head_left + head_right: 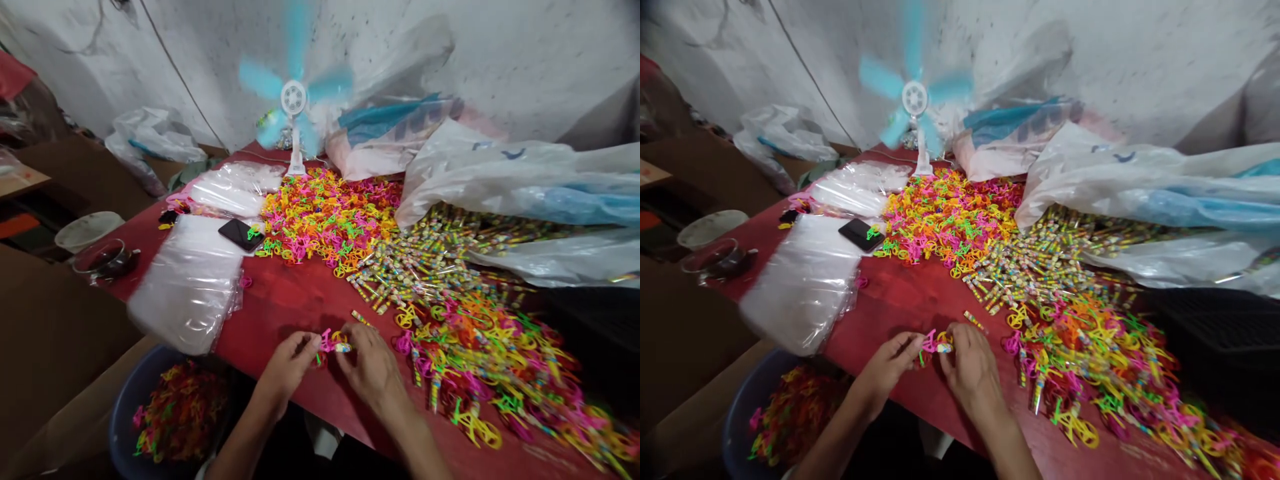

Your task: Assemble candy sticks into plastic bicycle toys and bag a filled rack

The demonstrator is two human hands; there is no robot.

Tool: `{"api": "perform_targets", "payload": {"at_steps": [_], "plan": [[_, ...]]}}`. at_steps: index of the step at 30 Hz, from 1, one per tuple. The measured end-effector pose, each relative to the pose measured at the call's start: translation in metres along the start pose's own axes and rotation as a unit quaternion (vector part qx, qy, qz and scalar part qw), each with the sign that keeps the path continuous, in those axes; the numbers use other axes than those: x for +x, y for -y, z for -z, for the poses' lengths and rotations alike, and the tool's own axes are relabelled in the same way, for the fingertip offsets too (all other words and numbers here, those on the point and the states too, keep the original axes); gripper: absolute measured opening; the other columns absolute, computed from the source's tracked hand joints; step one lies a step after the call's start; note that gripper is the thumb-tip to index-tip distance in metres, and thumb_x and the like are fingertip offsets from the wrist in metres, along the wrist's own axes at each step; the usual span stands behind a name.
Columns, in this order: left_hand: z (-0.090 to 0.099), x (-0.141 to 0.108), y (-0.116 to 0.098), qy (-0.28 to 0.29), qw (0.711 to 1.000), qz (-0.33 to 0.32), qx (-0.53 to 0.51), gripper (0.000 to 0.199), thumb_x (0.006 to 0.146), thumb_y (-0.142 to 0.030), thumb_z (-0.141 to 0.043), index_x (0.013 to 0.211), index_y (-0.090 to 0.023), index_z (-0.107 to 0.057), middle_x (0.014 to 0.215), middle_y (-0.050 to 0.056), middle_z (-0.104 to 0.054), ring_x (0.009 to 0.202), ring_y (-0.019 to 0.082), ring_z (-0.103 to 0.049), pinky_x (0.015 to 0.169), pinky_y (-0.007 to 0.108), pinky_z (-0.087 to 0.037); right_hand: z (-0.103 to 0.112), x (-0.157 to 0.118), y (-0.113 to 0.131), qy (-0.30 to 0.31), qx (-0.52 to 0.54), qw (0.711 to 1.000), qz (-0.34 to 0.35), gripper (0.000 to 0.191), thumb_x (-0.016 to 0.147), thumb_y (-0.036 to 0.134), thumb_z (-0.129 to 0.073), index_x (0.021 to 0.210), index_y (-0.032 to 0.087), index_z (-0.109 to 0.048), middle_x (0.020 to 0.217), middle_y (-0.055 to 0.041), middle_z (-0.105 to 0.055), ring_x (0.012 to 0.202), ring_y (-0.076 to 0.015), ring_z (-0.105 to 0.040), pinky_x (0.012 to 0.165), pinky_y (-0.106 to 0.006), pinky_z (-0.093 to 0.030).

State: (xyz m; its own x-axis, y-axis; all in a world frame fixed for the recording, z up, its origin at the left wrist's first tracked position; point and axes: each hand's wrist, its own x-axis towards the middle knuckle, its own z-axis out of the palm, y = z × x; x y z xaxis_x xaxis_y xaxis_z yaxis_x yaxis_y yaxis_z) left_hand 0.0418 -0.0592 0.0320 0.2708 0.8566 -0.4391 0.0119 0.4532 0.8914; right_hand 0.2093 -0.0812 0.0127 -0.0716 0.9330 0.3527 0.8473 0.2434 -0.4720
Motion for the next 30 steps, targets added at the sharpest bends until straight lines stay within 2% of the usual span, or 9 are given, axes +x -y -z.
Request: {"api": "perform_targets", "payload": {"at_steps": [4,9,11,15,17,20,25,27,30], "plan": [[-0.009,-0.003,0.007,0.015,0.997,0.028,-0.066,0.047,0.072,-0.052,-0.069,0.101,-0.015,-0.064,0.097,0.007,-0.067,0.082,0.017,-0.062,0.075,0.030,-0.048,-0.003,-0.005,0.004,-0.037,-0.012,0.998,-0.043,0.011,0.079,0.020,-0.051,0.090,0.020,-0.052,0.079,-0.0056,-0.062,0.073,-0.0217,-0.059,0.065,-0.032,-0.047],[-0.010,0.004,0.008,0.012,0.997,-0.018,-0.071,0.033,0.071,-0.045,-0.071,0.086,-0.016,-0.067,0.075,0.000,-0.065,0.069,0.012,-0.057,0.070,0.025,-0.045,0.004,-0.009,0.009,0.008,0.154,0.984,-0.086,0.017,0.084,0.030,-0.056,0.098,0.021,-0.056,0.072,0.0008,-0.062,0.059,-0.0143,-0.059,0.054,-0.023,-0.046],[-0.009,0.008,0.005,0.025,0.998,-0.025,-0.060,0.034,0.068,-0.045,-0.073,0.084,-0.016,-0.067,0.078,0.000,-0.065,0.074,0.014,-0.058,0.073,0.026,-0.046,0.008,-0.009,0.007,0.020,0.186,0.979,-0.081,0.016,0.087,0.032,-0.056,0.098,0.022,-0.061,0.073,0.0008,-0.064,0.061,-0.0139,-0.061,0.055,-0.022,-0.047],[-0.013,0.012,0.000,-0.047,0.995,-0.003,-0.084,0.055,0.062,-0.057,-0.074,0.096,-0.015,-0.063,0.097,0.007,-0.066,0.089,0.020,-0.062,0.081,0.034,-0.050,0.008,-0.013,0.001,-0.032,0.097,0.994,-0.027,0.016,0.091,0.026,-0.050,0.094,0.021,-0.065,0.077,-0.0034,-0.066,0.071,-0.0164,-0.062,0.064,-0.025,-0.048],[-0.015,0.011,0.000,-0.038,0.993,0.044,-0.101,0.059,0.065,-0.064,-0.068,0.093,-0.013,-0.063,0.093,0.010,-0.066,0.083,0.021,-0.063,0.078,0.036,-0.050,0.003,-0.017,0.002,-0.078,0.022,0.997,0.003,0.018,0.092,0.023,-0.049,0.099,0.018,-0.065,0.074,-0.0049,-0.065,0.068,-0.0182,-0.060,0.064,-0.028,-0.047],[-0.018,0.010,0.002,-0.016,0.994,0.045,-0.094,0.048,0.068,-0.059,-0.068,0.080,-0.013,-0.063,0.078,0.005,-0.065,0.074,0.017,-0.060,0.073,0.031,-0.047,-0.006,-0.026,0.009,-0.067,0.009,0.997,0.030,0.021,0.091,0.018,-0.045,0.102,0.019,-0.063,0.073,-0.0050,-0.064,0.069,-0.0198,-0.060,0.065,-0.031,-0.048],[-0.017,0.010,0.003,-0.084,0.995,-0.003,-0.058,0.034,0.069,-0.049,-0.069,0.072,-0.016,-0.061,0.066,-0.002,-0.059,0.065,0.013,-0.052,0.066,0.025,-0.040,-0.007,-0.031,0.021,0.035,0.195,0.977,-0.080,0.029,0.090,0.028,-0.051,0.119,0.022,-0.048,0.098,-0.0054,-0.067,0.086,-0.0177,-0.065,0.073,-0.027,-0.053],[-0.016,0.010,0.000,-0.074,0.996,-0.015,-0.040,0.031,0.069,-0.046,-0.070,0.073,-0.016,-0.062,0.067,-0.002,-0.059,0.067,0.013,-0.052,0.068,0.025,-0.040,-0.005,-0.028,0.019,0.039,0.225,0.964,-0.132,0.021,0.093,0.031,-0.046,0.112,0.022,-0.048,0.093,-0.0039,-0.066,0.080,-0.0159,-0.066,0.069,-0.025,-0.054],[-0.017,0.009,-0.002,-0.055,0.997,-0.020,-0.047,0.029,0.066,-0.043,-0.072,0.074,-0.016,-0.062,0.068,-0.003,-0.060,0.068,0.013,-0.052,0.069,0.025,-0.040,-0.007,-0.022,0.013,0.018,0.224,0.965,-0.136,0.017,0.095,0.031,-0.041,0.099,0.022,-0.054,0.088,-0.0038,-0.066,0.077,-0.0163,-0.066,0.069,-0.025,-0.053]]}}
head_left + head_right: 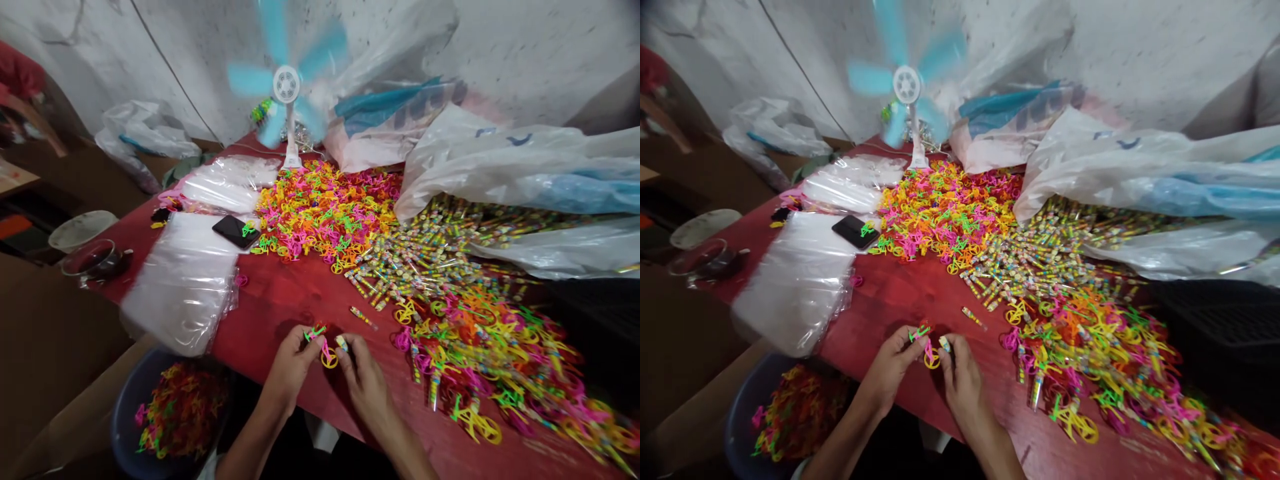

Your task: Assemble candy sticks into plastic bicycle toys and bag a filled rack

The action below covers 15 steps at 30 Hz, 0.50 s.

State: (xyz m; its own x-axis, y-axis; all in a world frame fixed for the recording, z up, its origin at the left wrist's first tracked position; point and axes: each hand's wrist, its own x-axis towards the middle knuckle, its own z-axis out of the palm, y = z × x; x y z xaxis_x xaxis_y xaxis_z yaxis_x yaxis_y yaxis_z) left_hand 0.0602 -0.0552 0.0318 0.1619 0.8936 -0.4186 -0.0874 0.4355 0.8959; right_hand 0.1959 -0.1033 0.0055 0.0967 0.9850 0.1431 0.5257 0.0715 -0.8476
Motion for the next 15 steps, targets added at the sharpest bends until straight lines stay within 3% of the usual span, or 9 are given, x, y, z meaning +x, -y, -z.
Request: {"api": "perform_targets", "payload": {"at_steps": [8,15], "plan": [[-0.0048,-0.0029,0.0055,-0.005,0.998,-0.002,-0.055,0.028,0.068,-0.042,-0.070,0.072,-0.016,-0.060,0.068,-0.003,-0.058,0.067,0.012,-0.049,0.068,0.025,-0.039,-0.0049,0.0054,-0.0018,0.010,-0.010,0.999,0.049,0.021,0.095,0.027,-0.045,0.101,0.022,-0.064,0.087,-0.0049,-0.066,0.081,-0.0176,-0.065,0.071,-0.026,-0.053],[-0.0061,0.0009,0.0079,-0.032,0.997,-0.057,0.046,0.021,0.075,-0.038,-0.061,0.071,-0.018,-0.055,0.069,-0.002,-0.053,0.067,0.013,-0.047,0.064,0.024,-0.038,-0.0021,0.0074,-0.0033,0.019,-0.016,0.999,0.047,0.023,0.096,0.029,-0.043,0.099,0.022,-0.065,0.085,-0.0043,-0.067,0.079,-0.0171,-0.065,0.070,-0.025,-0.052]]}}
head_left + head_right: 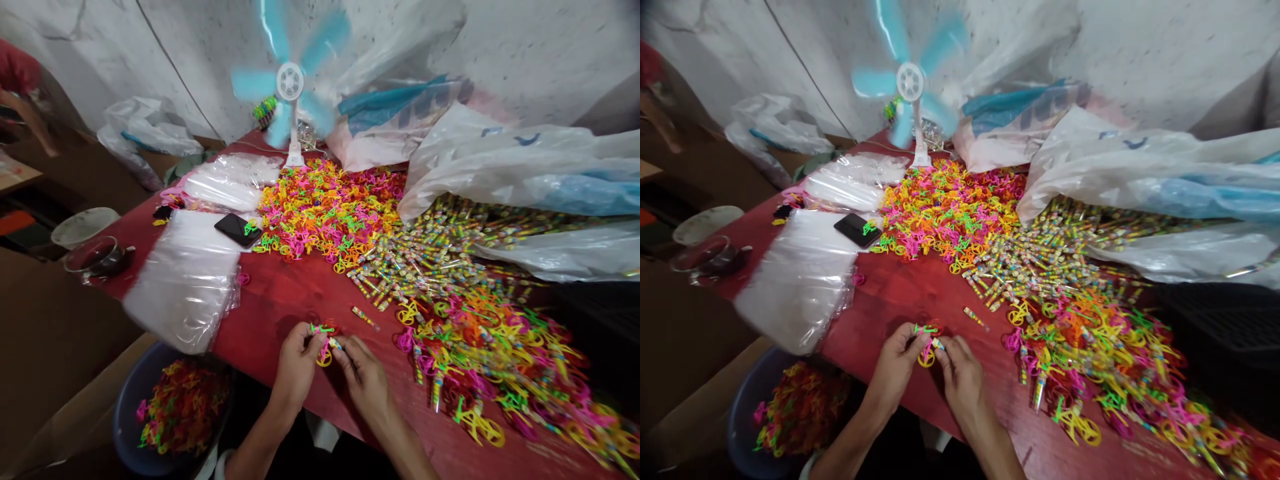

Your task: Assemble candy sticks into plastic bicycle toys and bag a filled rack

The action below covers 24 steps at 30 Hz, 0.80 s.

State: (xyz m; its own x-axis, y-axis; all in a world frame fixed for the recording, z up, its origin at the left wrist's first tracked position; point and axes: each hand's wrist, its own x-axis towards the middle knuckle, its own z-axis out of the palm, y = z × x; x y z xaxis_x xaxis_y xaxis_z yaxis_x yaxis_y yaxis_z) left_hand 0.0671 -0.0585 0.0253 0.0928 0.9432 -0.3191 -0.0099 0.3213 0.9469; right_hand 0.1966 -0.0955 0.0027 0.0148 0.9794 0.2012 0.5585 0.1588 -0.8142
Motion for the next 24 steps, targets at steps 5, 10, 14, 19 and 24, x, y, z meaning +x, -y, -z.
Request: {"api": "perform_targets", "payload": {"at_steps": [5,10,14,19,24], "plan": [[-0.001,0.002,0.009,-0.014,0.995,-0.045,0.083,0.021,0.079,-0.037,-0.055,0.068,-0.019,-0.051,0.068,-0.002,-0.051,0.067,0.013,-0.046,0.062,0.024,-0.037,-0.002,-0.003,-0.005,-0.022,-0.006,1.000,-0.010,0.028,0.097,0.034,-0.041,0.097,0.020,-0.066,0.085,-0.0052,-0.067,0.078,-0.0177,-0.065,0.069,-0.026,-0.052],[-0.005,0.002,0.012,-0.042,0.983,-0.087,0.155,0.023,0.080,-0.035,-0.052,0.063,-0.019,-0.048,0.066,-0.001,-0.049,0.066,0.014,-0.045,0.061,0.024,-0.037,-0.005,-0.003,-0.003,-0.044,-0.012,0.999,-0.006,0.030,0.097,0.035,-0.040,0.100,0.019,-0.065,0.083,-0.0064,-0.068,0.076,-0.0180,-0.065,0.067,-0.026,-0.051],[-0.004,0.001,0.014,-0.032,0.993,-0.055,0.101,0.022,0.081,-0.037,-0.052,0.068,-0.019,-0.049,0.067,-0.002,-0.050,0.064,0.013,-0.046,0.060,0.023,-0.039,-0.005,-0.001,-0.002,-0.036,-0.014,0.999,0.009,0.030,0.097,0.035,-0.041,0.098,0.019,-0.066,0.083,-0.0063,-0.069,0.076,-0.0182,-0.065,0.067,-0.026,-0.052],[-0.002,0.004,0.016,-0.050,0.982,-0.078,0.166,0.021,0.080,-0.033,-0.051,0.064,-0.020,-0.047,0.065,-0.002,-0.050,0.065,0.013,-0.047,0.060,0.023,-0.037,-0.007,-0.003,-0.007,-0.038,-0.059,0.997,0.040,0.031,0.098,0.032,-0.039,0.102,0.019,-0.066,0.086,-0.0082,-0.069,0.079,-0.0193,-0.066,0.067,-0.028,-0.054],[-0.003,0.005,0.016,-0.075,0.972,-0.050,0.217,0.020,0.078,-0.026,-0.050,0.061,-0.021,-0.042,0.063,-0.003,-0.047,0.065,0.015,-0.047,0.064,0.026,-0.036,-0.015,-0.011,-0.009,-0.037,-0.092,0.992,0.079,0.031,0.097,0.025,-0.037,0.108,0.019,-0.065,0.086,-0.0087,-0.069,0.075,-0.0187,-0.067,0.064,-0.027,-0.055]]}}
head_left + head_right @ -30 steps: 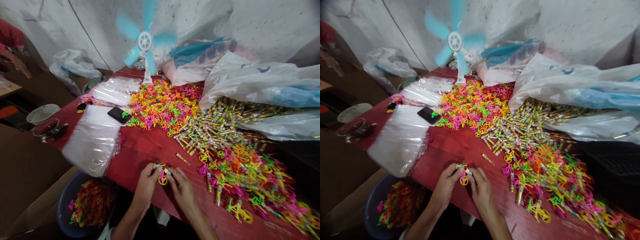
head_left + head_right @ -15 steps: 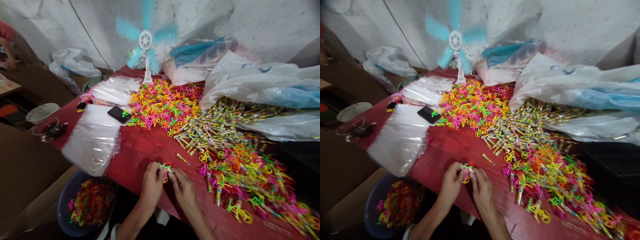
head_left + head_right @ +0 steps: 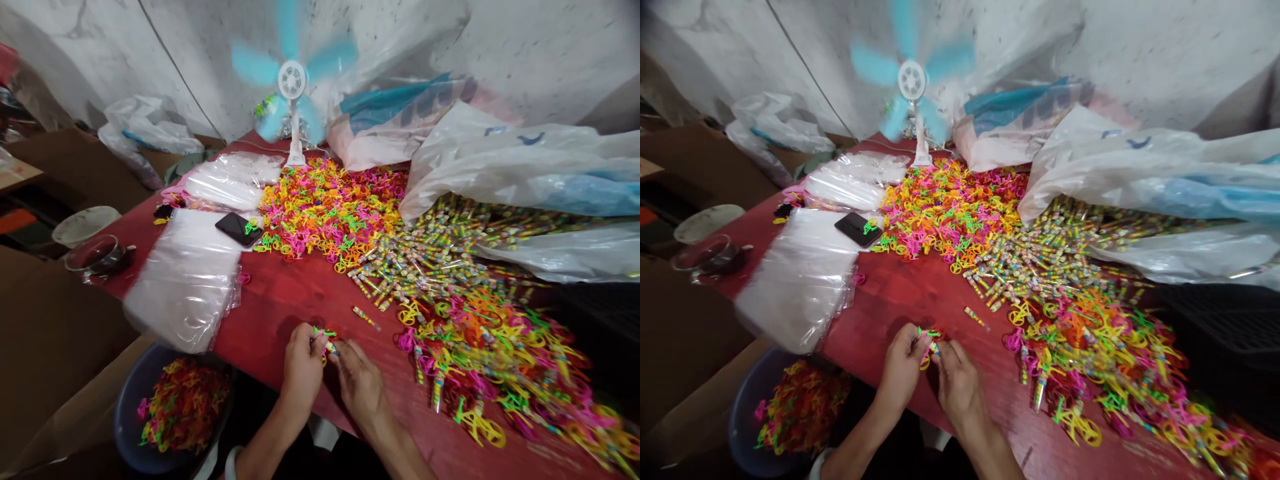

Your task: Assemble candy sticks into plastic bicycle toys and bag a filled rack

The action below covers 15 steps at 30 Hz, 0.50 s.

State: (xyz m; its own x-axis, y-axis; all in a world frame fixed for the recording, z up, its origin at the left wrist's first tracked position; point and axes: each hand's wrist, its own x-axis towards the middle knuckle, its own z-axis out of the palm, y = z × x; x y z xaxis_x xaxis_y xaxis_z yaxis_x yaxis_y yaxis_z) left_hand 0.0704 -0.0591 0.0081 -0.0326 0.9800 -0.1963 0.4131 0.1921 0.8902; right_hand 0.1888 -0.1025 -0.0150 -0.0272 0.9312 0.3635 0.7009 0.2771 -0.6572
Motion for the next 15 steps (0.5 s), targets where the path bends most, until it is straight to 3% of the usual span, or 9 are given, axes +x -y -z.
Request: {"api": "perform_targets", "payload": {"at_steps": [4,6,8,10,12,15], "plan": [[0.000,-0.004,0.000,0.020,1.000,0.014,0.011,0.018,0.077,-0.018,-0.051,0.062,-0.021,-0.041,0.066,-0.002,-0.048,0.068,0.015,-0.049,0.065,0.025,-0.037,-0.004,-0.007,0.007,0.010,0.043,0.999,-0.013,0.031,0.097,0.023,-0.038,0.113,0.019,-0.064,0.093,-0.0094,-0.070,0.083,-0.0180,-0.069,0.069,-0.025,-0.055],[0.001,-0.003,-0.004,0.060,0.998,-0.002,0.028,0.017,0.077,-0.017,-0.052,0.063,-0.020,-0.044,0.068,-0.002,-0.050,0.068,0.014,-0.050,0.065,0.025,-0.038,0.004,-0.008,0.005,0.025,0.059,0.998,-0.023,0.029,0.097,0.026,-0.040,0.111,0.020,-0.065,0.094,-0.0079,-0.071,0.085,-0.0172,-0.069,0.071,-0.024,-0.055],[0.004,0.003,-0.013,0.140,0.988,-0.054,0.035,0.014,0.079,-0.019,-0.054,0.066,-0.019,-0.050,0.072,-0.001,-0.054,0.070,0.014,-0.052,0.066,0.024,-0.041,0.025,-0.009,-0.004,0.016,0.041,0.998,-0.039,0.025,0.096,0.031,-0.045,0.105,0.022,-0.067,0.090,-0.0056,-0.072,0.081,-0.0167,-0.069,0.069,-0.024,-0.055],[0.009,0.018,-0.028,0.192,0.972,-0.129,0.037,0.009,0.082,-0.022,-0.055,0.074,-0.018,-0.058,0.083,0.002,-0.059,0.077,0.015,-0.056,0.071,0.025,-0.046,0.061,-0.010,-0.018,-0.042,-0.030,0.997,-0.058,0.024,0.093,0.038,-0.050,0.098,0.023,-0.068,0.086,-0.0051,-0.072,0.076,-0.0180,-0.068,0.065,-0.026,-0.054],[0.015,0.045,-0.044,0.141,0.969,-0.195,0.066,0.013,0.085,-0.024,-0.055,0.093,-0.019,-0.063,0.105,0.007,-0.061,0.097,0.018,-0.058,0.087,0.030,-0.047,0.102,-0.009,-0.032,-0.139,-0.156,0.975,-0.071,0.031,0.091,0.047,-0.051,0.096,0.021,-0.068,0.084,-0.0083,-0.070,0.071,-0.0217,-0.066,0.062,-0.032,-0.053],[0.023,0.099,-0.066,-0.052,0.954,-0.222,0.197,0.040,0.086,-0.027,-0.056,0.126,-0.021,-0.054,0.143,0.014,-0.041,0.136,0.029,-0.033,0.110,0.048,-0.030,0.146,0.000,-0.045,-0.236,-0.378,0.894,-0.048,0.057,0.088,0.057,-0.046,0.115,0.010,-0.064,0.091,-0.0202,-0.067,0.083,-0.0352,-0.063,0.073,-0.050,-0.048]]}}
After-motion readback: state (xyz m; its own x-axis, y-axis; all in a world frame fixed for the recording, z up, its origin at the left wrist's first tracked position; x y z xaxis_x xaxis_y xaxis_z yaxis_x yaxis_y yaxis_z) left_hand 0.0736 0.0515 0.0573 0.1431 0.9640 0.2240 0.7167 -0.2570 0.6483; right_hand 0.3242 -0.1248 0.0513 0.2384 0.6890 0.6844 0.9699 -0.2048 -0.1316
